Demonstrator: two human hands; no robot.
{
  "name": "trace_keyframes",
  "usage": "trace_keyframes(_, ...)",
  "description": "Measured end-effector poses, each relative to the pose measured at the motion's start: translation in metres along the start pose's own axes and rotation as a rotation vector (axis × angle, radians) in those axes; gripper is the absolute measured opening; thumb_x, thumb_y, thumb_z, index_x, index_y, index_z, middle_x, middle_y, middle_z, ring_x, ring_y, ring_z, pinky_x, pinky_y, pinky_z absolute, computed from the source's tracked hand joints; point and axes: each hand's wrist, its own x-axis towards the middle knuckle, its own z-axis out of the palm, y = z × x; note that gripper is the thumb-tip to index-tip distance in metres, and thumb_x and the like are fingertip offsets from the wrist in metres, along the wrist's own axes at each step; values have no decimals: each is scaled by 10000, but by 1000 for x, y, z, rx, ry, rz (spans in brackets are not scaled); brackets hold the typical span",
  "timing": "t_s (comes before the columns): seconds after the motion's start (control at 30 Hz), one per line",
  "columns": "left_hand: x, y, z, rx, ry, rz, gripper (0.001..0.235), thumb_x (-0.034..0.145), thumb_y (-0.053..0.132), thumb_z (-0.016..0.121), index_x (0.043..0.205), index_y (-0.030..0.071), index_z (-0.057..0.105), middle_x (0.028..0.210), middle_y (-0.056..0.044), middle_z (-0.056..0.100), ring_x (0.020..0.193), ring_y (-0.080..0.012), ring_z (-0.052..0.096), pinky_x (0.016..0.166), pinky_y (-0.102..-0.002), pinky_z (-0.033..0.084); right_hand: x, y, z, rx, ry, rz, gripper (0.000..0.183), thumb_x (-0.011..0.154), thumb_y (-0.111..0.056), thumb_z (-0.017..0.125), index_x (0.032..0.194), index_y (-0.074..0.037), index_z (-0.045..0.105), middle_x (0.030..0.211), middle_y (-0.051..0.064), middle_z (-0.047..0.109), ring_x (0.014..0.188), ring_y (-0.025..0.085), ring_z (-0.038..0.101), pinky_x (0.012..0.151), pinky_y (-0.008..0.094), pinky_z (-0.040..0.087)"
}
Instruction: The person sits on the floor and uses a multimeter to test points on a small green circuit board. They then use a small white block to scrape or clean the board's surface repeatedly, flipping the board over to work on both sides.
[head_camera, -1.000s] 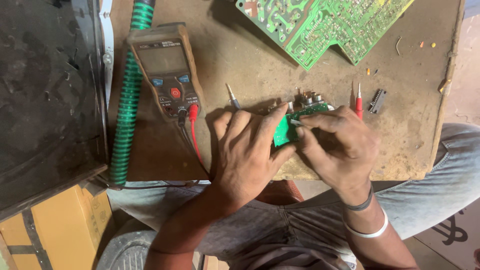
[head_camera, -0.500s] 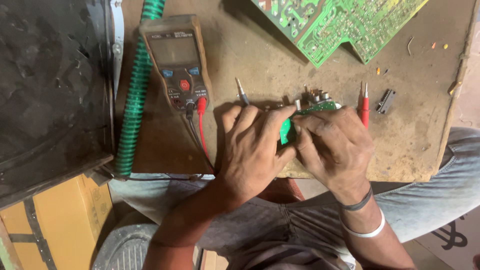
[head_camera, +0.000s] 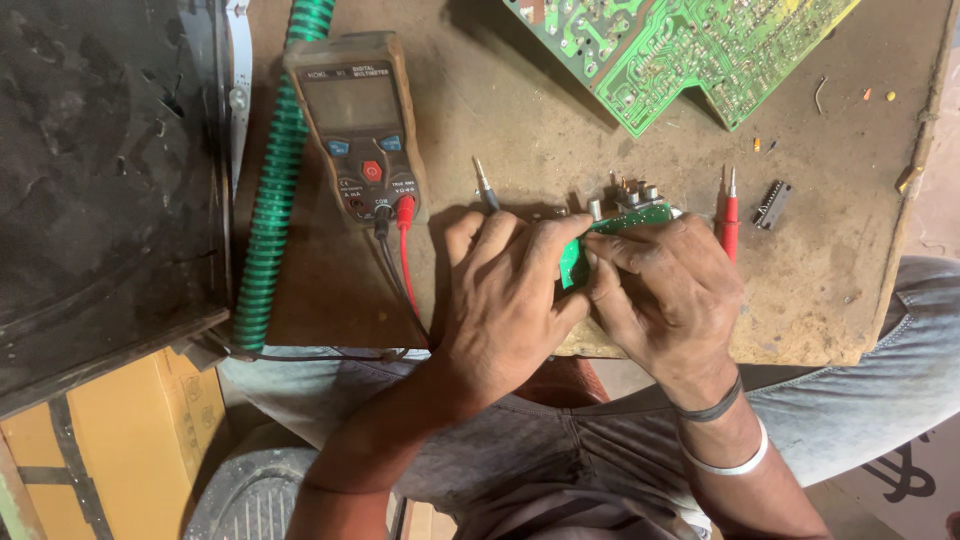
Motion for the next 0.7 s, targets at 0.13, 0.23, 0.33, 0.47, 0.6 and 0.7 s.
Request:
trace_keyframes(0.13, 0, -1, 1, 12, 7, 9, 625, 820, 229, 854, 1347, 88, 549, 1142, -33, 691, 1064, -223, 576, 1024, -453, 335, 4, 8, 5, 20, 87, -25, 126, 860, 4, 770, 979, -27, 744, 942, 115, 756, 727, 197, 636, 668, 303, 494)
trace_keyframes(0.23, -1, -1, 1, 20, -9, 10, 648, 819, 288, 872, 1344, 85, 552, 1139, -37, 688, 1053, -241, 571, 1017, -460, 340, -7, 3, -2, 98, 146, 137, 93, 943, 7, 775, 1027, -3, 736, 974, 134, 740, 761, 188, 671, 664, 267, 510)
trace_keyframes(0.33, 1, -1, 1, 27, 7, 18, 643, 841, 309, 876, 1354, 95, 553, 1144, -18, 689, 1060, -229, 579, 1027, -459, 343, -16, 0, -8, 87, 114, 185, 105, 990, 5, 797, 1066, 9, 724, 963, 136, 725, 838, 200, 699, 749, 277, 539)
trace_keyframes(0.47, 0, 0, 0, 34, 1, 20, 635, 839, 310, 875, 1347, 98, 558, 1160, -23, 688, 1060, -239, 579, 1030, -460, 352, -18, 2, -9, 82, 73, 196, 112, 961, 1, 806, 1050, 3, 739, 939, 136, 727, 843, 207, 706, 751, 279, 539)
trace_keyframes(0.6, 2, 0, -1, 30, -8, 11, 633, 825, 298, 873, 1341, 91, 570, 1152, -18, 693, 1061, -243, 582, 1024, -464, 356, -12, -1, -10, 69, 44, 186, 138, 934, -2, 806, 1063, -1, 759, 952, 138, 736, 818, 202, 696, 755, 290, 540)
trace_keyframes(0.7, 3, 1, 0, 39, -13, 8, 619, 814, 307, 883, 1315, 94, 588, 1113, -28, 697, 1021, -248, 581, 1000, -462, 358, -12, -2, -11, 67, 57, 203, 138, 933, -2, 805, 1063, -1, 759, 972, 139, 741, 831, 203, 703, 758, 284, 542)
